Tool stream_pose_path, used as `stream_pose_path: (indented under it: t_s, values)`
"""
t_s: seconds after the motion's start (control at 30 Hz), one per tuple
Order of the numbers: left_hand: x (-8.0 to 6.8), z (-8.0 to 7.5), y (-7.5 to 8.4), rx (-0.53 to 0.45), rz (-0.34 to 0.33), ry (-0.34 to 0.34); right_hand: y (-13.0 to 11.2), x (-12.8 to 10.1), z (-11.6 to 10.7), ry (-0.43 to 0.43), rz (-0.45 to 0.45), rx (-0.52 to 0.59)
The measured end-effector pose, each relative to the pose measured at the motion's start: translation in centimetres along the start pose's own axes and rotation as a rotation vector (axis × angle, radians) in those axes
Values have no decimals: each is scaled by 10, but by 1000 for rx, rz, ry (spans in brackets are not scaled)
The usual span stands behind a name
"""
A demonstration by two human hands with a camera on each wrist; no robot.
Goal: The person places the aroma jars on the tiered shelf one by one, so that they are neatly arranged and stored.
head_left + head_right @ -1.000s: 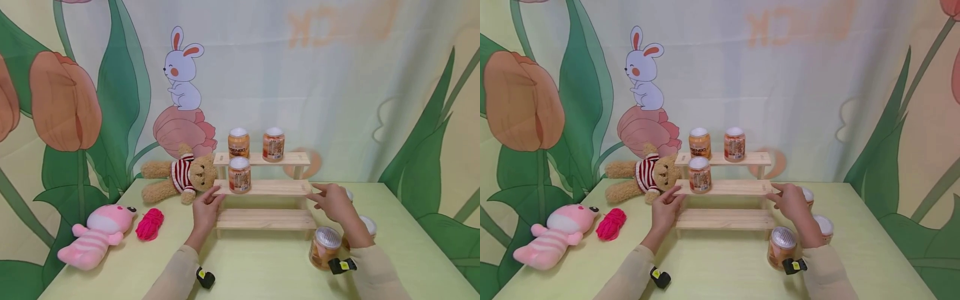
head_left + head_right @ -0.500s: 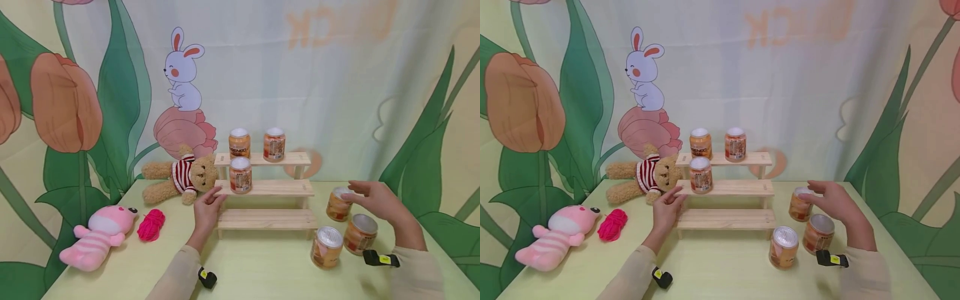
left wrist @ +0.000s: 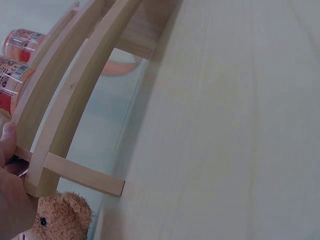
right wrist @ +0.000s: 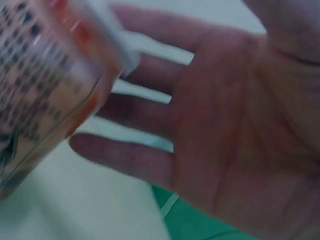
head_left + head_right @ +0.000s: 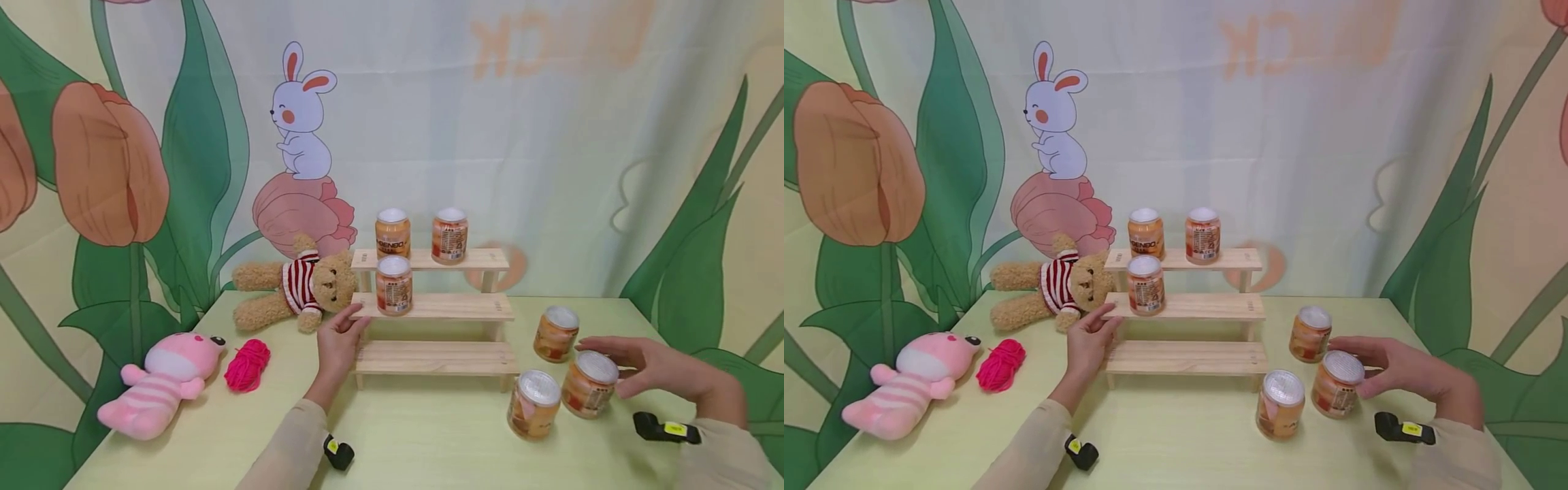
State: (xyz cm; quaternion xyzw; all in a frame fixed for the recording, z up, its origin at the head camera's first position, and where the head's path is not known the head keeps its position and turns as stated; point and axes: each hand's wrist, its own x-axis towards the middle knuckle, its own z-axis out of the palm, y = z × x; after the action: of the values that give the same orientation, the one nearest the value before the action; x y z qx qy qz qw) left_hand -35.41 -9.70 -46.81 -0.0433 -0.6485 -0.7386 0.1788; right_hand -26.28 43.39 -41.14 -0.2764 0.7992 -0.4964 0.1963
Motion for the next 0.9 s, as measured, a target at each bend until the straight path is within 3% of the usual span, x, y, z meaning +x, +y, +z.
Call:
stream_pose_path:
  t_s: [0.17, 0.33, 0.7, 0.9]
  values:
    - [1, -1, 1, 30, -22, -8, 20, -1, 0, -94, -81, 186]
    - [0, 0, 0, 34, -6, 5, 38, 4, 0, -113, -98, 257]
    - [-2, -4, 2, 47, 47, 30, 55, 17, 6, -62, -130, 278]
    - [-1, -2, 2, 29, 24, 16, 38, 9, 1, 63, -141, 176]
